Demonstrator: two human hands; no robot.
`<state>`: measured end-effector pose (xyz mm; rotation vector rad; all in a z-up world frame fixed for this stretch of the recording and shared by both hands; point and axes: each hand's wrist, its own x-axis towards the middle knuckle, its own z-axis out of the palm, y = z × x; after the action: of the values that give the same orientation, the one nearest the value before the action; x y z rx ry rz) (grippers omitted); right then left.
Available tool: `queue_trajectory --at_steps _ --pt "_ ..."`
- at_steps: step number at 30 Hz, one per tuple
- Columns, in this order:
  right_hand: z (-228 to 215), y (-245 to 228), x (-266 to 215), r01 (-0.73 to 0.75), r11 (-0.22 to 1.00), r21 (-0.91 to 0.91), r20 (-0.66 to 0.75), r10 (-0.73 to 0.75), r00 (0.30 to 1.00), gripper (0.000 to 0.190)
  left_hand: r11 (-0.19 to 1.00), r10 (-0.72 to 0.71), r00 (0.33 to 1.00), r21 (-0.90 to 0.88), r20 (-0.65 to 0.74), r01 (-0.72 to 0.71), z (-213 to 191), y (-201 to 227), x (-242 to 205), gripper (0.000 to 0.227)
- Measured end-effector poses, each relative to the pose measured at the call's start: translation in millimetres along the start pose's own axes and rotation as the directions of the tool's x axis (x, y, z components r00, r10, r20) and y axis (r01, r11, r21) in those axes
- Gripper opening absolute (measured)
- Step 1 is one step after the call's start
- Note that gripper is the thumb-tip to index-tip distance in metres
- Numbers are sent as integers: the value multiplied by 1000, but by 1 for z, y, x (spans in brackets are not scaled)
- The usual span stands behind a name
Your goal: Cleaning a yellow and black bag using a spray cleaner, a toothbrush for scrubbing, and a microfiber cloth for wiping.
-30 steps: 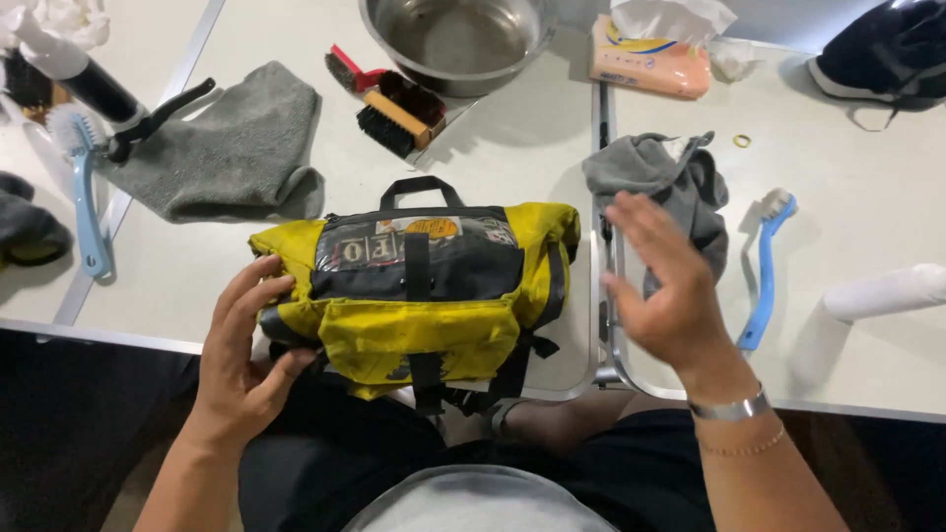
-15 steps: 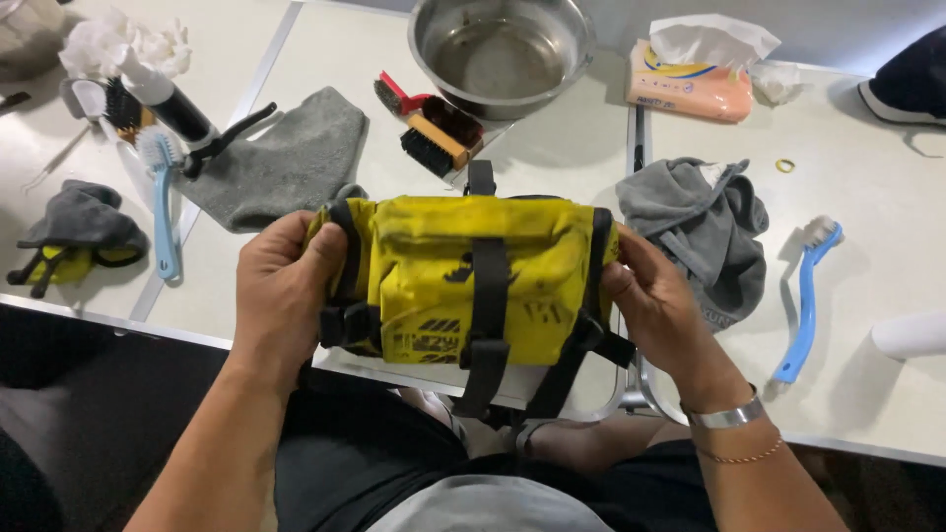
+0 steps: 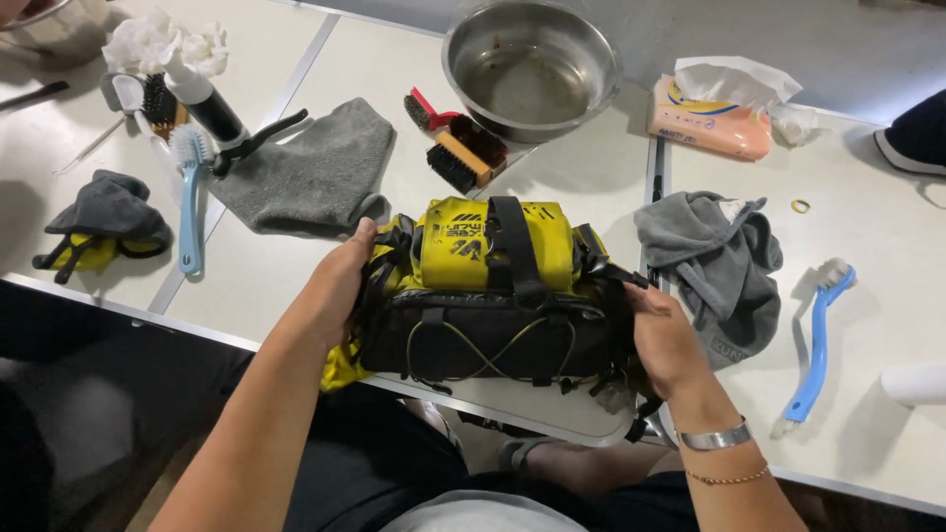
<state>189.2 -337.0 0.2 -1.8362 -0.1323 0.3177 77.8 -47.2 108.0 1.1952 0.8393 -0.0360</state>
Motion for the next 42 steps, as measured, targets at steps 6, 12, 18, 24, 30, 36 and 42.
queue_trajectory --at_steps 6,12,18,24,30,36,42 --pt "1 -5 -11 275 952 136 30 -282 959 54 817 413 840 265 353 -513 -56 -33 6 82" --pt "3 -6 -12 104 994 -43 156 -97 983 74 783 484 781 203 395 -588 -70 -73 55 76" --pt "6 6 -10 33 981 -189 116 -12 993 57 709 528 738 260 420 -655 -58 -81 58 61" --pt "16 16 -10 69 975 -213 -10 -72 997 47 773 590 799 203 116 -600 -42 -82 55 40" --pt "14 19 -13 69 899 -433 -59 -104 993 52 643 724 687 428 -66 -636 -47 -93 69 7" --pt "22 2 -19 103 915 -390 -177 -185 967 29 624 775 607 362 -175 -692 -40 -94 79 14" --pt "24 0 -21 103 924 -368 -196 -185 963 32 780 617 786 164 -38 -605 -58 -86 60 20"
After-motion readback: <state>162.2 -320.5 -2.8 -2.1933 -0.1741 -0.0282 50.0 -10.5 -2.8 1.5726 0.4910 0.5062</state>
